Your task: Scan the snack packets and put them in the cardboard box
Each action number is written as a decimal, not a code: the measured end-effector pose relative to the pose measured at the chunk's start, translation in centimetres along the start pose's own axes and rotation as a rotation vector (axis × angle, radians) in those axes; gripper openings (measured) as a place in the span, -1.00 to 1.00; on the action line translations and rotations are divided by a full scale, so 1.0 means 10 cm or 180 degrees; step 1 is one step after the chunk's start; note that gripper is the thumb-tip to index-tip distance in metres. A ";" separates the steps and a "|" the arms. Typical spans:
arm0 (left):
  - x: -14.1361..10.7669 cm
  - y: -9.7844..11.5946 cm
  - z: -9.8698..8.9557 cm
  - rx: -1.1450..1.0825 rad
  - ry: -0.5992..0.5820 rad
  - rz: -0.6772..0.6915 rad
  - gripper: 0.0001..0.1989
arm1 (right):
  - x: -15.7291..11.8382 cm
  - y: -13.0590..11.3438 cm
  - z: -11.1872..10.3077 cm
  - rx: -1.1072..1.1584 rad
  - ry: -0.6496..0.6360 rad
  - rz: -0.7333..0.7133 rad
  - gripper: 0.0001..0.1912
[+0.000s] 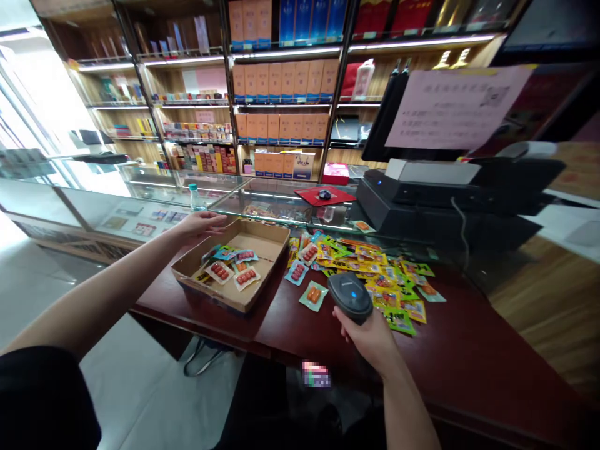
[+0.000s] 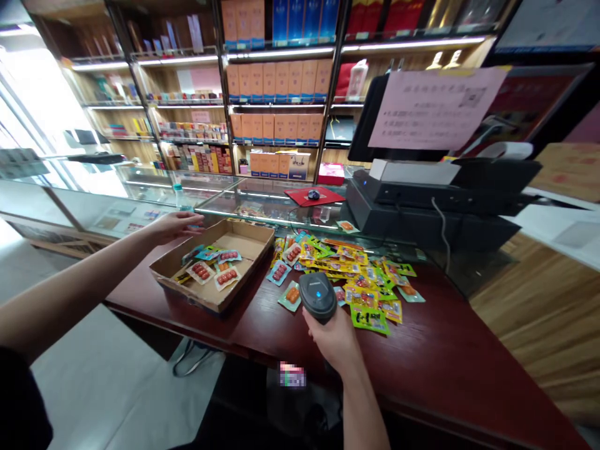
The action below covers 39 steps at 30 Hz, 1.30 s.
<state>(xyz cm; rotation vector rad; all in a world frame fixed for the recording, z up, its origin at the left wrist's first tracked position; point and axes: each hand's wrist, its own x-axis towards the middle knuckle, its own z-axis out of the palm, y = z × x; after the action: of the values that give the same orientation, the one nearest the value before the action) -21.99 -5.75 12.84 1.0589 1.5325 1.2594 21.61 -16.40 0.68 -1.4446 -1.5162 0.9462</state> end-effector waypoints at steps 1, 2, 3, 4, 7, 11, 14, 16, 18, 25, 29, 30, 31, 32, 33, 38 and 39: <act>0.02 -0.01 0.12 0.0004 -0.0100 -0.0015 -0.88 | -0.01 0.01 -0.01 0.0005 0.0025 0.0018 -0.67; 0.03 -0.03 0.25 -0.0007 -0.0209 -0.0019 -0.85 | -0.02 0.02 -0.02 0.0010 0.0069 0.0042 -0.67; 0.05 -0.05 0.39 -0.0030 -0.0342 -0.0013 -0.80 | -0.04 0.03 -0.04 0.0007 0.0122 0.0067 -0.68; 0.07 -0.06 0.55 -0.0058 -0.0505 0.0001 -0.75 | -0.06 0.04 -0.06 -0.0001 0.0189 0.0086 -0.68; 0.08 -0.12 1.06 -0.0089 -0.1094 0.0074 -0.57 | -0.13 0.05 -0.15 -0.0049 0.0413 0.0143 -0.70; -0.02 -0.20 1.82 -0.0004 -0.1730 0.0083 -0.48 | -0.25 0.00 -0.31 -0.0150 0.0586 0.0222 -0.74; -0.11 -0.32 2.38 0.0068 -0.2086 0.0082 -0.50 | -0.34 -0.03 -0.42 -0.0279 0.0726 0.0315 -0.75; -0.15 -0.45 2.70 0.0123 -0.2263 0.0073 -0.55 | -0.38 -0.03 -0.48 -0.0341 0.0817 0.0347 -0.75; -0.17 -0.59 2.96 0.0304 -0.2422 0.0204 -0.65 | -0.40 0.00 -0.51 -0.0379 0.0887 0.0343 -0.74; -0.21 -0.96 3.23 0.2014 -0.2799 0.2946 -0.53 | -0.43 0.07 -0.54 -0.0425 0.1034 0.0268 -0.74; -0.28 -1.12 3.22 0.2760 -0.3258 0.3964 -0.27 | -0.43 0.05 -0.52 -0.0426 0.1057 0.0168 -0.76; -0.29 -1.16 3.23 0.2905 -0.3337 0.4082 -0.28 | -0.43 0.05 -0.52 -0.0418 0.1060 0.0155 -0.76; -0.29 -1.19 3.23 0.3012 -0.3398 0.4142 -0.32 | -0.42 0.04 -0.51 -0.0410 0.1060 0.0144 -0.76; -0.30 -1.22 3.23 0.3092 -0.3447 0.4150 -0.36 | -0.42 0.04 -0.50 -0.0408 0.1045 0.0137 -0.75; -0.30 -1.24 3.24 0.3157 -0.3474 0.4120 -0.39 | -0.41 0.03 -0.49 -0.0411 0.1021 0.0132 -0.75; -0.38 -1.17 3.18 0.3602 -0.3135 0.3760 -0.46 | -0.36 0.02 -0.44 -0.0403 0.0900 0.0143 -0.73; -0.40 -1.13 3.17 0.3689 -0.3051 0.3654 -0.47 | -0.36 0.02 -0.43 -0.0381 0.0876 0.0152 -0.73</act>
<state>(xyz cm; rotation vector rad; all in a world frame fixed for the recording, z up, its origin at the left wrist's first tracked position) 8.56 -2.94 -1.61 2.9712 0.6844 0.0858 25.71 -20.02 1.91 -1.6291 -1.3579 0.6609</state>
